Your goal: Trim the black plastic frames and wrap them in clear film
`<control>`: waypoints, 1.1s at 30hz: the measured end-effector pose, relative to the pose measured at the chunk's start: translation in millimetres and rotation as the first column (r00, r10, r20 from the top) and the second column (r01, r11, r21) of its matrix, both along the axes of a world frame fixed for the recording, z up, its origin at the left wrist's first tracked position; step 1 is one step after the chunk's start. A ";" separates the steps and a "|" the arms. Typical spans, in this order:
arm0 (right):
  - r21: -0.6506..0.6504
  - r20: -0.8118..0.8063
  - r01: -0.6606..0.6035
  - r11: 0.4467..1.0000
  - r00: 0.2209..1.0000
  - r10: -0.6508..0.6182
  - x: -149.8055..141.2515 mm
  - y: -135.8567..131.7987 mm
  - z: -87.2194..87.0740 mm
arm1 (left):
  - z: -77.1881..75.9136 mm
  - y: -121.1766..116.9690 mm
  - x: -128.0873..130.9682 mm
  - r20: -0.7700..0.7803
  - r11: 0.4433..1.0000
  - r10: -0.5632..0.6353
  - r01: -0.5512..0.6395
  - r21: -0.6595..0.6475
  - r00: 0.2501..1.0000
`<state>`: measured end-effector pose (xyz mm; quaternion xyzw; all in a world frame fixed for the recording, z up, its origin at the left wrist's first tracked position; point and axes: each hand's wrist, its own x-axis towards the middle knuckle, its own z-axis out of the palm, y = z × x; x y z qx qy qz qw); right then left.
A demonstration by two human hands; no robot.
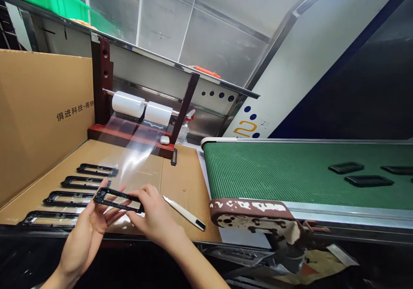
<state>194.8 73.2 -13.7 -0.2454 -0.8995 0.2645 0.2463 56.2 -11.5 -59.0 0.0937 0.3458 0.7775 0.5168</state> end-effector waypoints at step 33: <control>0.061 -0.119 -0.030 0.998 0.992 0.037 -6.5 1.1 1.4 | 17.0 -1.9 5.4 0.176 0.985 0.175 -0.175 -0.016 0.969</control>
